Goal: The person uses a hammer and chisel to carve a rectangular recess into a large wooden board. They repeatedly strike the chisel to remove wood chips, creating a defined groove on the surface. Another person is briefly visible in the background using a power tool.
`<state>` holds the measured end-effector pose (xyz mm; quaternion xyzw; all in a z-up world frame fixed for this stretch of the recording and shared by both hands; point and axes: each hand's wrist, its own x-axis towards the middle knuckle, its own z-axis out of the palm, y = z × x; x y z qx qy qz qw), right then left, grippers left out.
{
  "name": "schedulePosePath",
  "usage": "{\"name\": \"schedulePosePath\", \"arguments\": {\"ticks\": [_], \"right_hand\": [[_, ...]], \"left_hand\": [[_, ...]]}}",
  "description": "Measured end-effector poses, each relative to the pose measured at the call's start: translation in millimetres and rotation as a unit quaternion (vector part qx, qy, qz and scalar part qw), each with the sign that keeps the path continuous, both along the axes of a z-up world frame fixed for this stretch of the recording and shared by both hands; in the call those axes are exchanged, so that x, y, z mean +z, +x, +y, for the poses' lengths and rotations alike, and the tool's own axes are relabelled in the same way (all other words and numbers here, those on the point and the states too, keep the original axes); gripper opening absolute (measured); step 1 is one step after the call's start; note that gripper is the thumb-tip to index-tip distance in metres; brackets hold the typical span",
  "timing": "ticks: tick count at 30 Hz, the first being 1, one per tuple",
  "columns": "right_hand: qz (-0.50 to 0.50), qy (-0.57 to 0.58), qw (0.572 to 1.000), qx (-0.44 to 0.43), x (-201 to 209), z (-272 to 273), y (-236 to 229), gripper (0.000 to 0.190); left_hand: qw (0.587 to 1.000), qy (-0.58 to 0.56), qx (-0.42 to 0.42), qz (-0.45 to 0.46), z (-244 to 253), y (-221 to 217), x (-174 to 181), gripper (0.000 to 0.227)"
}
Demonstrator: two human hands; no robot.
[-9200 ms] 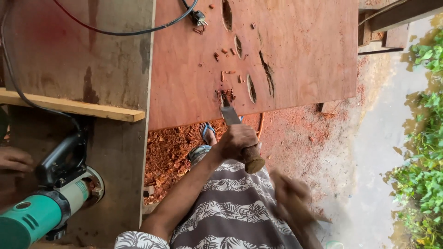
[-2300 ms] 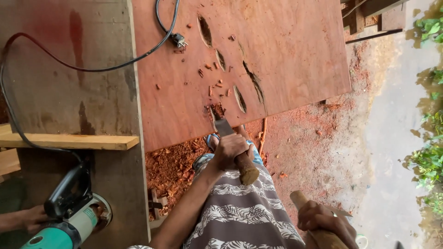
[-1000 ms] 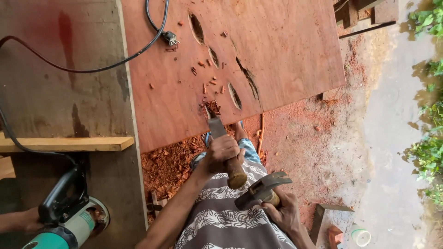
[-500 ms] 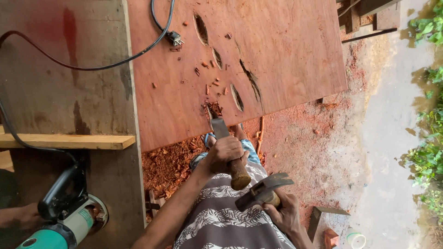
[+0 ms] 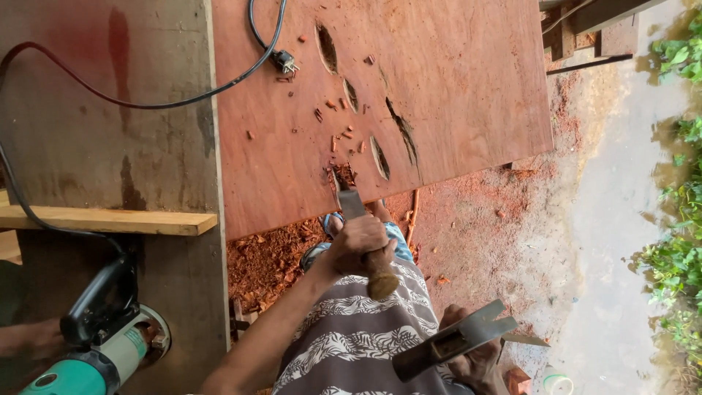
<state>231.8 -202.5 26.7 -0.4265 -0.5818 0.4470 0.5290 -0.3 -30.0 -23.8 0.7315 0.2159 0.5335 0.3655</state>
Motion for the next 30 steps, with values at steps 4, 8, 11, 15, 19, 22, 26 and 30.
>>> {"name": "schedulePosePath", "arguments": {"ticks": [4, 8, 11, 15, 19, 22, 26, 30], "right_hand": [[0.262, -0.216, 0.936, 0.095, -9.6, -15.0, 36.9, 0.056], [-0.114, -0.190, 0.942, 0.251, 91.5, 69.7, 34.2, 0.060], [-0.080, -0.027, 0.996, -0.009, 156.1, 88.3, -60.1, 0.025], [0.074, -0.588, 0.793, -0.139, 40.2, 72.8, -35.2, 0.039], [-0.203, -0.231, 0.947, 0.095, 108.2, 86.3, -40.8, 0.027], [-0.128, -0.280, 0.946, 0.106, 83.7, 81.9, -51.2, 0.019], [-0.359, -0.273, 0.892, 0.011, 32.1, 64.6, -40.5, 0.026], [-0.257, -0.202, 0.945, 0.020, 16.4, 45.4, -31.7, 0.046]], "left_hand": [[0.999, 0.011, 0.041, 0.014, 5.7, 8.3, 13.0, 0.025], [0.998, -0.023, 0.056, -0.003, 12.4, 7.1, 25.4, 0.026], [0.998, -0.014, 0.058, 0.010, 9.8, 6.8, 9.4, 0.023], [0.998, -0.017, 0.067, -0.010, 10.3, 1.0, 26.6, 0.028], [0.999, -0.009, 0.043, 0.002, 10.4, 0.2, 16.6, 0.017], [0.997, -0.006, 0.074, -0.006, 5.0, 2.2, 21.2, 0.025], [0.986, 0.077, 0.124, 0.080, 10.7, 1.9, 15.2, 0.039], [0.596, 0.136, 0.531, 0.587, 22.7, -13.3, -24.6, 0.026]]}}
